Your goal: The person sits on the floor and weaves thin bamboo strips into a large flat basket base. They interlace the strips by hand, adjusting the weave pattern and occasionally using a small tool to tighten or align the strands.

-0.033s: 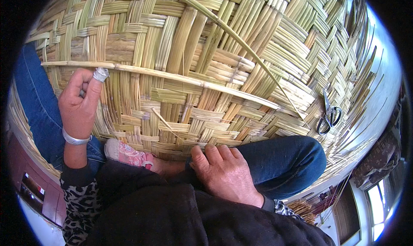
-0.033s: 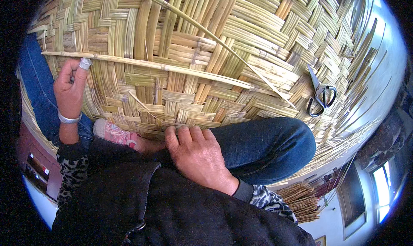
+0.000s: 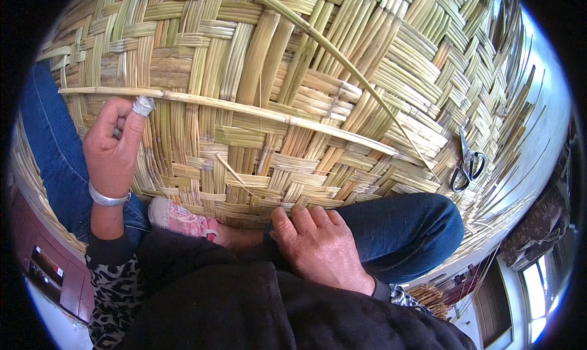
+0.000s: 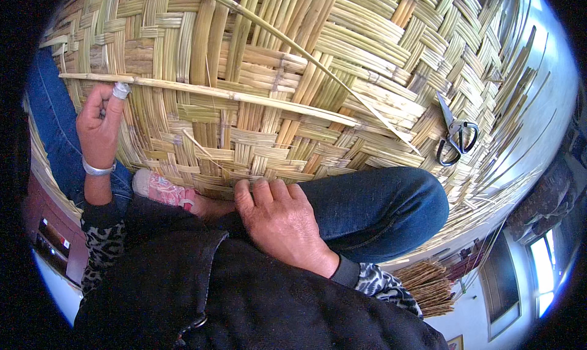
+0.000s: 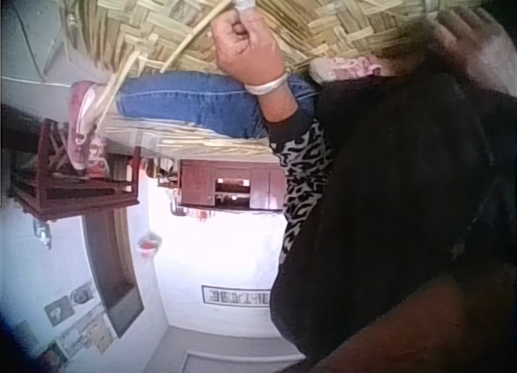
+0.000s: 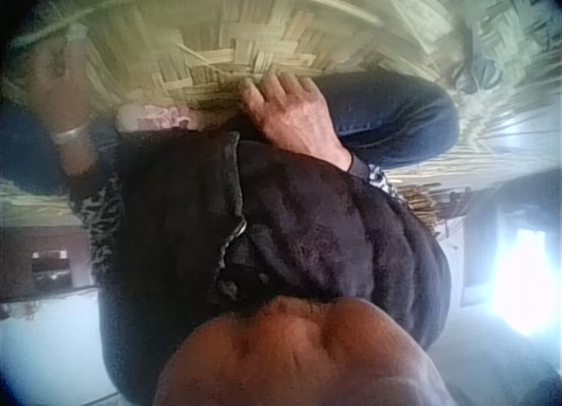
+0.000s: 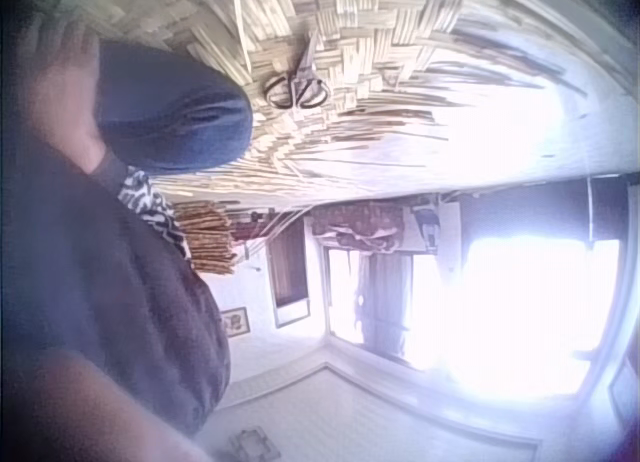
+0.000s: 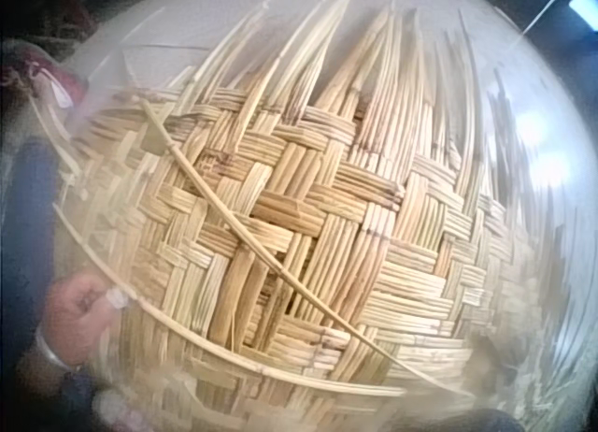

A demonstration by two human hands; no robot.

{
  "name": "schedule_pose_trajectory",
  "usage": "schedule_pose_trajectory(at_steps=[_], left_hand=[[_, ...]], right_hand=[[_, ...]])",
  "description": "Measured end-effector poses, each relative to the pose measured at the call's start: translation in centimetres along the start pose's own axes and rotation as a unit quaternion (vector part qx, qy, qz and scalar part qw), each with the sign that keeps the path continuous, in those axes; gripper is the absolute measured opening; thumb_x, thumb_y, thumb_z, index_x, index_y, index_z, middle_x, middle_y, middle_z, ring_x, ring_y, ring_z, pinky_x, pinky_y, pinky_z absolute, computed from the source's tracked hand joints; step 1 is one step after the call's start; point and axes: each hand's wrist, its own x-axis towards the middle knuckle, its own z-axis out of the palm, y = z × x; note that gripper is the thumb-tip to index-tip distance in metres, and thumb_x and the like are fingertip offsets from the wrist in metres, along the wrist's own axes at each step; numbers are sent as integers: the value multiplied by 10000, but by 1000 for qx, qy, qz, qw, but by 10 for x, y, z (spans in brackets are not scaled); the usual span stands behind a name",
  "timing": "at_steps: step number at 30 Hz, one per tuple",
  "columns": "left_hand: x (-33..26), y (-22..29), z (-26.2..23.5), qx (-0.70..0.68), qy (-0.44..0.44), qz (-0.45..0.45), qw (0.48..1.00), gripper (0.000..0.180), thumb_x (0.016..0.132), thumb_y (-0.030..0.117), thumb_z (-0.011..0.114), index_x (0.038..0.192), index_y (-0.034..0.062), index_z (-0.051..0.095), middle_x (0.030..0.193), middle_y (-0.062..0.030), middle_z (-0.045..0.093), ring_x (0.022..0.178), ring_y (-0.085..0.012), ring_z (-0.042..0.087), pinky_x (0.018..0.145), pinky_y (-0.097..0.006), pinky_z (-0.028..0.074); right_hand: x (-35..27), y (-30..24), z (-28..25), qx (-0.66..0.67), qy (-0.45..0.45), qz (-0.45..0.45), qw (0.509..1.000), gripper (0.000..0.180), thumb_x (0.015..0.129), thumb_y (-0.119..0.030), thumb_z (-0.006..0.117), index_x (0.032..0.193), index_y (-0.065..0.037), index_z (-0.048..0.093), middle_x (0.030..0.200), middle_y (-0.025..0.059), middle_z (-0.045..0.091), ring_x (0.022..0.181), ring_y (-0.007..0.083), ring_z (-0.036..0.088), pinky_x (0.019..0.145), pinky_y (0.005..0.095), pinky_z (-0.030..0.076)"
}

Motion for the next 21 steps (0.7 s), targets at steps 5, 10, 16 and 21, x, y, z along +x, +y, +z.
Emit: schedule_pose_trajectory(at_steps=[5, 10, 16, 21], left_hand=[[-1, -1, 1, 6, 3, 0, 1000, 119, 1043, 130, 690, 980, 33, 664, 784, 80, 545, 710, -19, 450, 607, -219, 365], [-1, -1, -1, 18, -3, -15, 1000, 127, 1045, 139, 685, 977, 34, 659, 801, 67, 557, 726, -24, 460, 618, -223, 377], [1, -1, 1, 17, 14, 26, 999, 130, 1034, 121, 699, 947, 34, 655, 747, 60, 540, 674, -23, 460, 575, -219, 377], [1, -4, 1, 23, 18, 47, 998, 139, 1037, 128, 699, 942, 37, 655, 744, 55, 548, 665, -24, 461, 569, -221, 377]], right_hand=[[0, 0, -1, -6, -14, 3, 1000, 389, 914, -258, 724, 1245, -70, 647, 976, 69, 640, 872, 247, 649, 745, 378, 533], [1, 1, -1, -6, -14, 6, 1000, 368, 905, -237, 686, 1232, -73, 647, 941, 52, 617, 862, 231, 634, 725, 366, 510], [2, 3, 2, -11, 10, -5, 1000, 358, 879, -198, 623, 1211, -68, 652, 918, 42, 596, 835, 213, 611, 675, 352, 475], [0, 4, 3, -7, 13, -6, 1000, 362, 873, -195, 626, 1209, -59, 648, 917, 45, 593, 830, 215, 607, 673, 352, 474]])
